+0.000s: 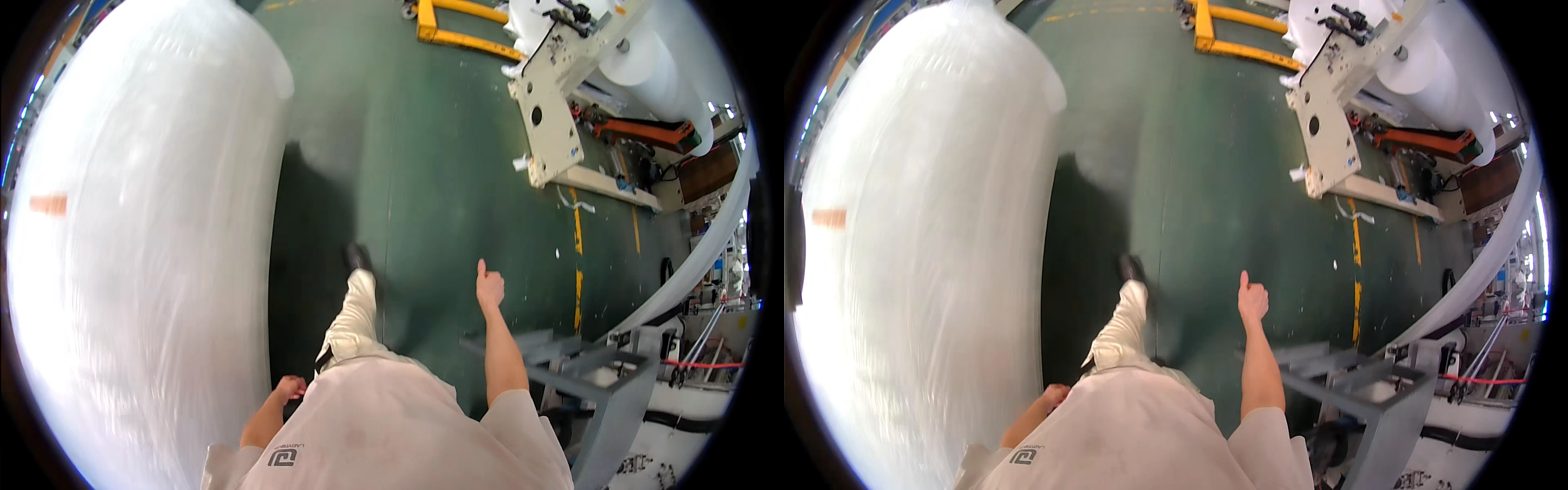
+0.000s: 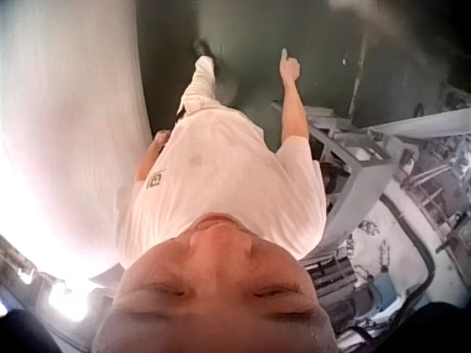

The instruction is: The person uses a yellow pallet jack to move a large white cylindrical roll across the factory floor. They maneuver the jack to position the roll near a machine, then detach the jack and walk around the facility, passing other workers and equipment.

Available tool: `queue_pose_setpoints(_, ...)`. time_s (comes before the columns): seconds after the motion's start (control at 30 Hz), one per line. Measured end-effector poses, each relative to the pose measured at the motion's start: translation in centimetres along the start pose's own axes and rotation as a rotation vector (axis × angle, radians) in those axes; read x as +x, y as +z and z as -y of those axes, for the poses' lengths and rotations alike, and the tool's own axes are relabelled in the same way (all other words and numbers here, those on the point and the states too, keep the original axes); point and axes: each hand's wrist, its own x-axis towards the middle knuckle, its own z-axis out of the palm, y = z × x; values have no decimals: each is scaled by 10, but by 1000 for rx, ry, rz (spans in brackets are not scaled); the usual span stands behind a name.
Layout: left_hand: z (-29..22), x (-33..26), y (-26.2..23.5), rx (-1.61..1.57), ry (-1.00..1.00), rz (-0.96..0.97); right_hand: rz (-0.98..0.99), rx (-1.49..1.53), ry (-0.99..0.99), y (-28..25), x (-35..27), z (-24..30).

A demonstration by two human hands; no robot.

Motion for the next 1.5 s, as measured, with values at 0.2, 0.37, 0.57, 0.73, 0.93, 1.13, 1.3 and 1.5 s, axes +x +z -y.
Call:
queue_pose_setpoints(0.2, -365, 64, -73, 296, 172, -8, 48, 137, 80, 56, 156, 37)
queue_pose_setpoints(0.37, -709, 55, -111, 235, 717, -226, 377, 689, 583, 83, 232, 115)
queue_pose_setpoints(0.57, -1009, 112, -148, 449, 870, -217, 539, 621, 781, 145, 376, 231)
queue_pose_setpoints(0.73, -1104, 192, -206, 370, 472, -172, 544, 705, 698, 150, 581, 434)
queue_pose_setpoints(0.93, -1193, 218, -246, 73, 183, 29, 523, 678, 184, 131, 840, 780)
queue_pose_setpoints(1.13, -1413, 252, -307, 151, 150, 9, 488, 418, -221, 152, 1029, 1052)
queue_pose_setpoints(1.3, -1695, 293, -408, 174, 358, -61, 671, 127, -175, 174, 1134, 1152)
queue_pose_setpoints(1.5, -2080, 307, -489, -109, 737, -177, 753, 138, 191, 195, 1260, 1218)
